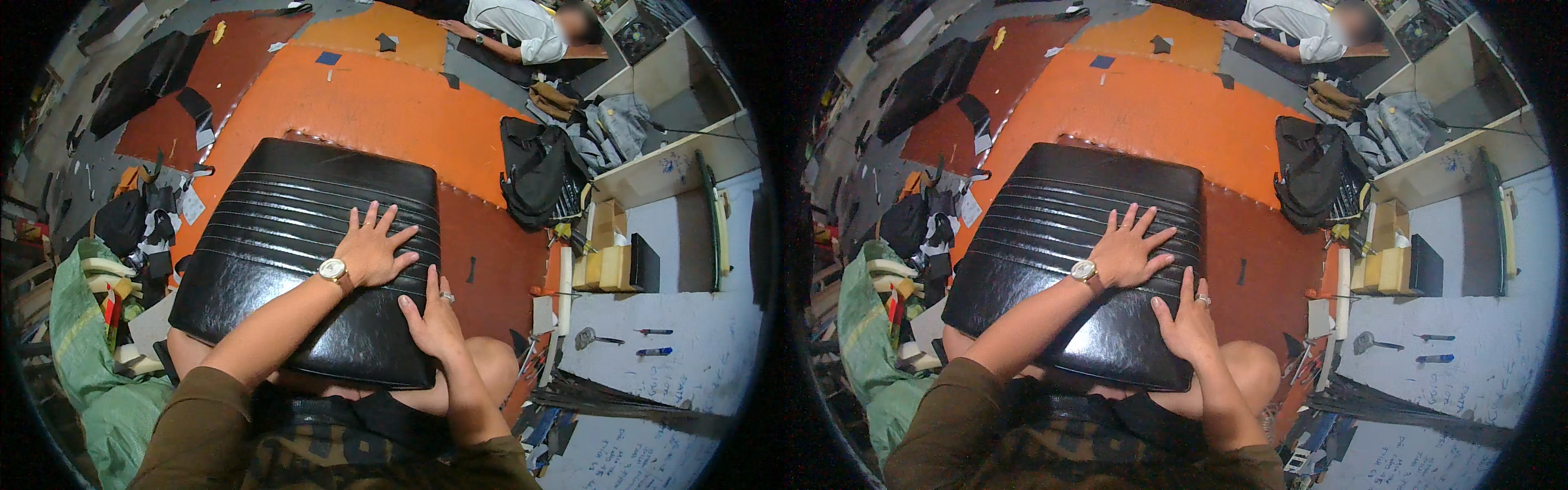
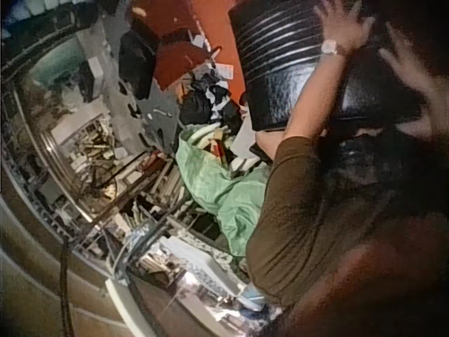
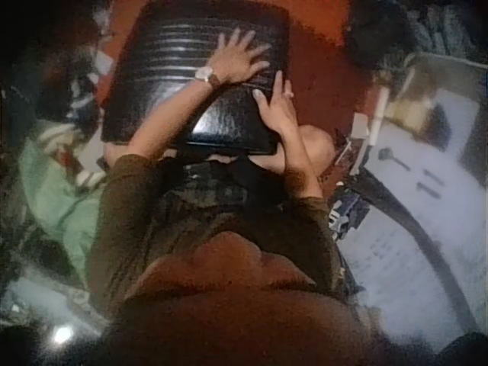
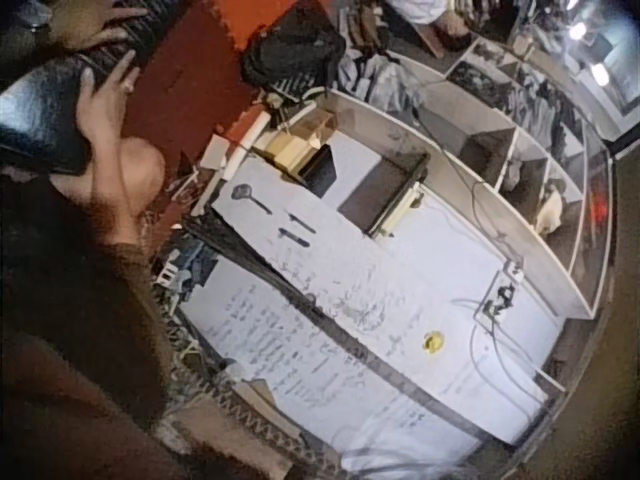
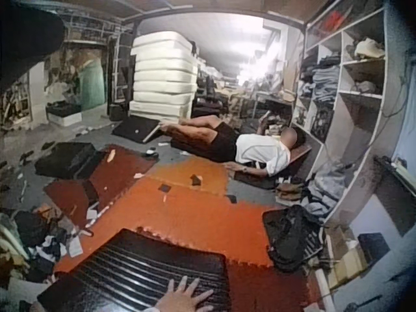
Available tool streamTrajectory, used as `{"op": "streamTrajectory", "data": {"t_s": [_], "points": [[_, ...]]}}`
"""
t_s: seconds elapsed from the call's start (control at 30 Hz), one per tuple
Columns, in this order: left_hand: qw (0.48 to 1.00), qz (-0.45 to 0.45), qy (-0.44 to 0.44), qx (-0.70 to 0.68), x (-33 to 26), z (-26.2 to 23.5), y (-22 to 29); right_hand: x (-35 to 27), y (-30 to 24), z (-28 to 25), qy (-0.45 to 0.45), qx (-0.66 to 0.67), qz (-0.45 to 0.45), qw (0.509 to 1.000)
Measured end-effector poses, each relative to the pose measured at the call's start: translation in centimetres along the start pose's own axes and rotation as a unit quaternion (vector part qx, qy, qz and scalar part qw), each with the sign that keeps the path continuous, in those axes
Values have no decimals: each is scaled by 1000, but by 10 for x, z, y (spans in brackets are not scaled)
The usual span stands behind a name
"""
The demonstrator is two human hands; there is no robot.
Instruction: The person is reupholstering a black cushion by hand. They stretch and smooth the black fabric over the cushion, using a staple gun to secure the material to the wooden frame. The person repeatedly adjusts the fabric and staples different edges to ensure a tight fit.
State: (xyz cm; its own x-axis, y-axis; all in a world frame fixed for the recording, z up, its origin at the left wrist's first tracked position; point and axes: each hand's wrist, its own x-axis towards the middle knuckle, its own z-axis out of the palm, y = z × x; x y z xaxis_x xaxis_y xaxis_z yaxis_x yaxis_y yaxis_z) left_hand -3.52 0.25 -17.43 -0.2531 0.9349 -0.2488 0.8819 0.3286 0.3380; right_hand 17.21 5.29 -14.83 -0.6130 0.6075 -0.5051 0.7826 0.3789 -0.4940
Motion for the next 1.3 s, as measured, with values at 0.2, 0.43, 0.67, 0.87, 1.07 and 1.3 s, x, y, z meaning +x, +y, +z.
{"op": "streamTrajectory", "data": {"t_s": [0.2,0.43,0.67,0.87,1.07,1.3], "points": [[995,-75,42,-57,37,10,-17,13,10,-3,2,49,-18,999],[954,-294,66,2,12,-10,-120,23,28,-3,-6,153,-20,988],[884,-432,70,-163,-101,-30,-256,22,21,-9,-14,160,2,987],[835,-394,37,-382,-202,-18,-296,26,30,-3,2,162,73,984],[767,-403,67,-495,-230,-5,-298,39,52,11,-64,443,183,875],[803,-349,113,-469,-232,32,-335,22,37,3,-181,583,247,753]]}}
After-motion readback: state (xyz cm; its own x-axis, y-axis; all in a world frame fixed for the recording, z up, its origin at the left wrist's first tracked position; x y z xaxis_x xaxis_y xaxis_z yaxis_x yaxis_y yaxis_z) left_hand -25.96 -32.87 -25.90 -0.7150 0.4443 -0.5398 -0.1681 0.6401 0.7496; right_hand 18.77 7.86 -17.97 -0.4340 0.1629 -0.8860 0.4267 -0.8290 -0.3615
